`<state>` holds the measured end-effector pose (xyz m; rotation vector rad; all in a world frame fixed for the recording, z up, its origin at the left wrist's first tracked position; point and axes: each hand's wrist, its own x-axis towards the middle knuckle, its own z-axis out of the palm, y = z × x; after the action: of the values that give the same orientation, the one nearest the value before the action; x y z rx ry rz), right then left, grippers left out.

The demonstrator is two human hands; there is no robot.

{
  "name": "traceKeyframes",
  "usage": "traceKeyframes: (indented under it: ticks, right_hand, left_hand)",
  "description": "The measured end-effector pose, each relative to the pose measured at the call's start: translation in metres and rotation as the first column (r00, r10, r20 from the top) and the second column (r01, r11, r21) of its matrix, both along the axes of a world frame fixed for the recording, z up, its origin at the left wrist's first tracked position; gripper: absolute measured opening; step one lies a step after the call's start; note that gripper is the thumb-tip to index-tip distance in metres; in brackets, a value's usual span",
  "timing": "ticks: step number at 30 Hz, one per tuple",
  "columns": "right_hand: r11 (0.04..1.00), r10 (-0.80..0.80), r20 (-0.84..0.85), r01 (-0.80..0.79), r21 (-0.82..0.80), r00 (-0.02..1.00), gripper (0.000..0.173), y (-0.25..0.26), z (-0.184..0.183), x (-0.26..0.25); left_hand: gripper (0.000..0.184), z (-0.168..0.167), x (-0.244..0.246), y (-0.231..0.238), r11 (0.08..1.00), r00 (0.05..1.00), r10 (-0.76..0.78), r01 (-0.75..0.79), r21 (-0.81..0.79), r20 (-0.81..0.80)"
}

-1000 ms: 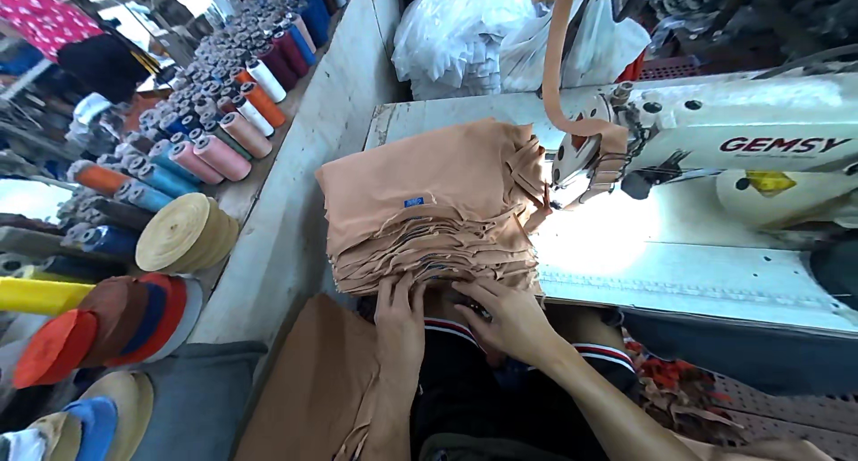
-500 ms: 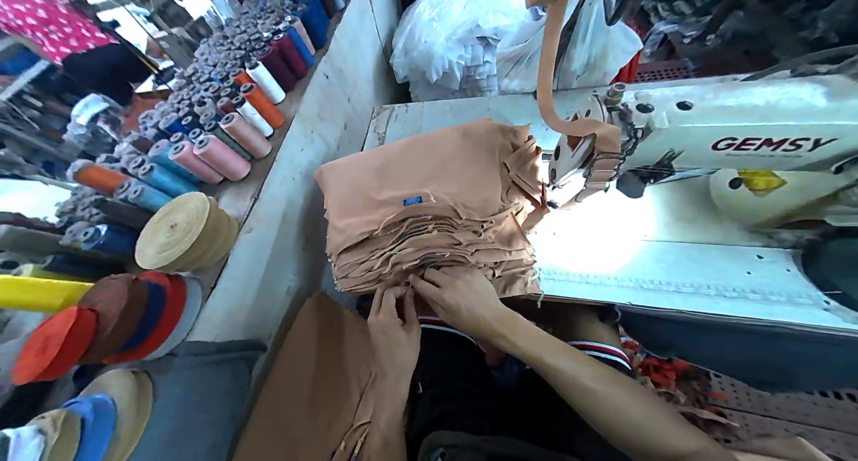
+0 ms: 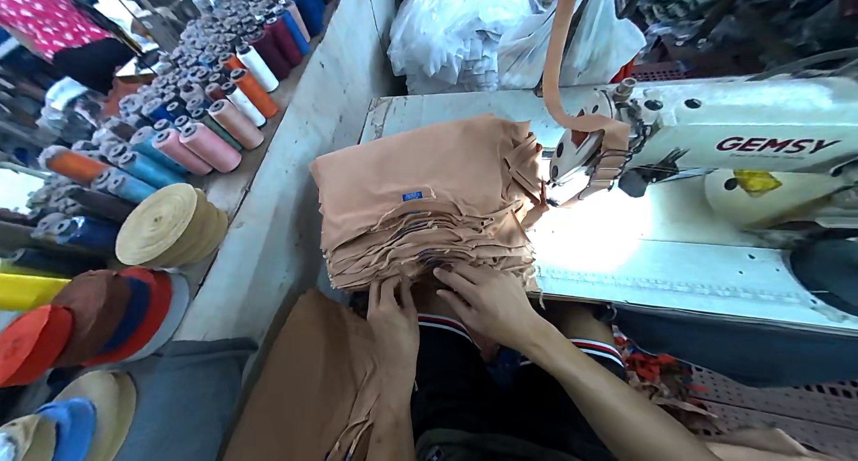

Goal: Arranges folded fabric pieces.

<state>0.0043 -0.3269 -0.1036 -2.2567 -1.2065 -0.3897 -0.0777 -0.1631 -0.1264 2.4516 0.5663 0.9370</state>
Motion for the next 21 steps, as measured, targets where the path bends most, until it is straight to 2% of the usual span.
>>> traceKeyframes:
  ticks: [5, 10, 15, 18, 21]
  right_hand:
    - [1.000, 0.015, 0.033, -0.014, -0.025, 0.999, 0.033, 0.006, 0.000, -0.001]
    - [0.996, 0.068, 0.142, -0.060, -0.060, 0.987, 0.026, 0.029, -0.003, -0.001]
    - [0.980, 0.182, 0.158, -0.166, -0.110, 0.970, 0.022, 0.043, -0.006, 0.005]
    - [0.993, 0.105, 0.156, -0.094, -0.075, 0.982, 0.023, 0.032, -0.002, 0.010]
    - [1.000, -0.003, 0.120, 0.006, -0.021, 0.993, 0.032, 0.014, 0.003, 0.013]
  left_hand:
    - [0.011, 0.003, -0.014, 0.004, 0.999, 0.999, -0.045, 0.045, 0.005, 0.007]
    - [0.013, 0.004, -0.021, 0.005, 0.982, 0.993, -0.118, 0.120, -0.143, 0.025]
    - [0.011, 0.000, -0.021, 0.005, 0.984, 0.991, -0.122, 0.127, -0.122, 0.046]
    - [0.012, -0.007, -0.025, 0.008, 0.988, 0.995, -0.091, 0.094, -0.121, 0.027]
    - [0.013, -0.011, -0.022, 0.007, 0.993, 0.998, -0.046, 0.051, -0.111, 0.052]
